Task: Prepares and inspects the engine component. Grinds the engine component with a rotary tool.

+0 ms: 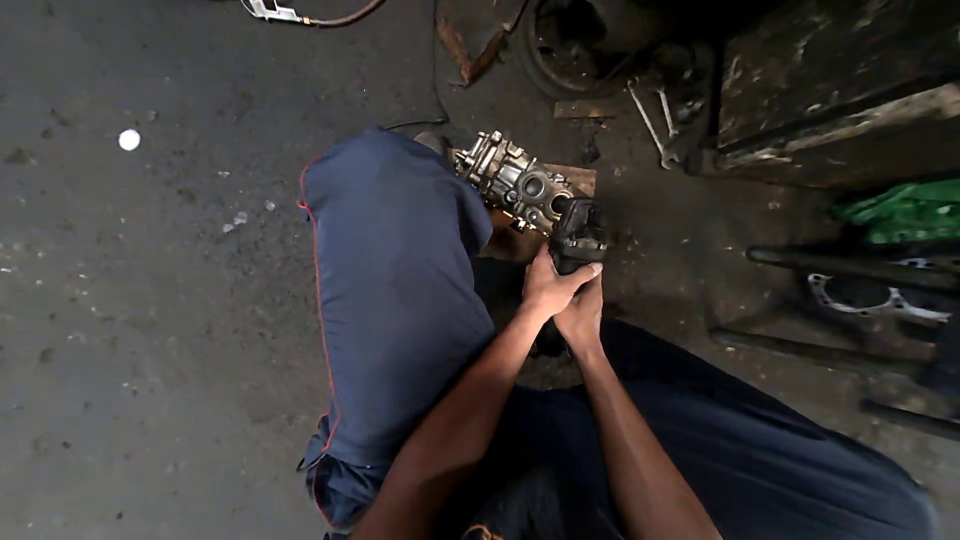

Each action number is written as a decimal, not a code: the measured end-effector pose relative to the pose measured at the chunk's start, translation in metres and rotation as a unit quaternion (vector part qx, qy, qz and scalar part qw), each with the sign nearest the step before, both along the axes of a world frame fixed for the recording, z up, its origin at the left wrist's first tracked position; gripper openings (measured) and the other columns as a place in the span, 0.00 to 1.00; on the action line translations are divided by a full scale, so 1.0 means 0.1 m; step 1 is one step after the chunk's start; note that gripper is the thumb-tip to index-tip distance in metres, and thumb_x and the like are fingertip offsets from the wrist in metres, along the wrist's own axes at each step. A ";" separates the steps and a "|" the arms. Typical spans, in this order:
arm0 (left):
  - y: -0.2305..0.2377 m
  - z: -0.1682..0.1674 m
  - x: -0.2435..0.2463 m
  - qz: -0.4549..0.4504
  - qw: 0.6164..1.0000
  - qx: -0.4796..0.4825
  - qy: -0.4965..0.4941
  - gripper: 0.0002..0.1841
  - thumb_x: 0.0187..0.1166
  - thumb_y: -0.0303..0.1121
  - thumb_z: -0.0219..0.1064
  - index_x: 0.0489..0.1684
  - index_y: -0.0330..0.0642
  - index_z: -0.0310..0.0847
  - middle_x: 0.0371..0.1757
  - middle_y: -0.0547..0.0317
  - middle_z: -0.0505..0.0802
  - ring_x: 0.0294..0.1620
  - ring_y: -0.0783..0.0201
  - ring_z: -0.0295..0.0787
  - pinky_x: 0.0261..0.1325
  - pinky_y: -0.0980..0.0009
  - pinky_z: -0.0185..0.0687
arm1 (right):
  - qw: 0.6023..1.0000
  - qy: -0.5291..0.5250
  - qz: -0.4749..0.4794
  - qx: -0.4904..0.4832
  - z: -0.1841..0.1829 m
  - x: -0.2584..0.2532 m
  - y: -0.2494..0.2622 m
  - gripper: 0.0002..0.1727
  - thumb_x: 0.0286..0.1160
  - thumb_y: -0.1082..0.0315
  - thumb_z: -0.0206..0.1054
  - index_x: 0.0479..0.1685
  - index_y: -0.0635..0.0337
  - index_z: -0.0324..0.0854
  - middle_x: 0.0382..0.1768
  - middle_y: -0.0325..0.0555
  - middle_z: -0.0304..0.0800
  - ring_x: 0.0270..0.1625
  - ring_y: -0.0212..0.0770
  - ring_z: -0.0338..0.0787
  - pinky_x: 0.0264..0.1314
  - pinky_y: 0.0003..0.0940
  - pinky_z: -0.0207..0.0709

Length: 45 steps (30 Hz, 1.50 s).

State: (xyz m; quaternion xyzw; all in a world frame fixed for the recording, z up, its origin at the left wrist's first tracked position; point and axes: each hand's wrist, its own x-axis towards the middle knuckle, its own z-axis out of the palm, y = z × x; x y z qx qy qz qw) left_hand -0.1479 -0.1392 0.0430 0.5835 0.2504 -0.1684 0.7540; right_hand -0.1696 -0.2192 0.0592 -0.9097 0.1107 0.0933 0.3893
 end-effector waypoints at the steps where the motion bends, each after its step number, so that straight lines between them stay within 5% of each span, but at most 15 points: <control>1: 0.00 0.00 0.01 0.000 1.000 0.000 0.002 0.39 0.66 0.45 0.83 0.79 0.43 0.72 0.62 0.49 0.93 0.66 0.58 0.90 0.72 0.49 0.85 | 1.000 0.000 0.000 -0.001 -0.01 0.01 0.00 0.35 0.75 0.59 0.72 0.82 0.58 0.65 0.61 0.54 0.89 0.63 0.44 0.91 0.69 0.50 0.83; 20: 0.00 -0.05 0.05 0.001 1.000 -0.007 0.013 0.42 0.65 0.47 0.83 0.80 0.42 0.71 0.65 0.49 0.92 0.68 0.58 0.88 0.74 0.50 0.83 | 1.000 0.009 0.008 -0.027 -0.06 0.05 -0.02 0.33 0.78 0.59 0.70 0.81 0.60 0.66 0.59 0.57 0.90 0.62 0.48 0.91 0.67 0.54 0.83; 29: 0.04 0.15 0.06 -0.033 0.999 0.031 0.030 0.42 0.65 0.52 0.83 0.79 0.45 0.72 0.61 0.49 0.93 0.65 0.55 0.90 0.70 0.46 0.85 | 1.000 -0.002 -0.006 0.010 0.12 0.03 0.02 0.34 0.76 0.58 0.72 0.78 0.61 0.67 0.58 0.50 0.89 0.60 0.36 0.91 0.67 0.41 0.84; 37: 0.04 0.05 0.10 -0.028 0.999 0.021 0.039 0.44 0.65 0.51 0.83 0.81 0.43 0.70 0.62 0.47 0.92 0.66 0.53 0.90 0.71 0.45 0.84 | 1.000 -0.001 0.007 0.005 -0.06 0.07 -0.01 0.38 0.73 0.58 0.73 0.80 0.65 0.64 0.60 0.55 0.88 0.61 0.41 0.91 0.69 0.46 0.83; 45: 0.06 0.17 0.08 -0.039 0.998 0.027 0.029 0.41 0.65 0.50 0.84 0.79 0.43 0.73 0.60 0.47 0.93 0.63 0.54 0.91 0.70 0.47 0.85 | 0.999 -0.041 0.012 0.020 0.02 0.03 -0.01 0.35 0.73 0.59 0.73 0.77 0.69 0.67 0.57 0.52 0.89 0.60 0.33 0.90 0.68 0.35 0.84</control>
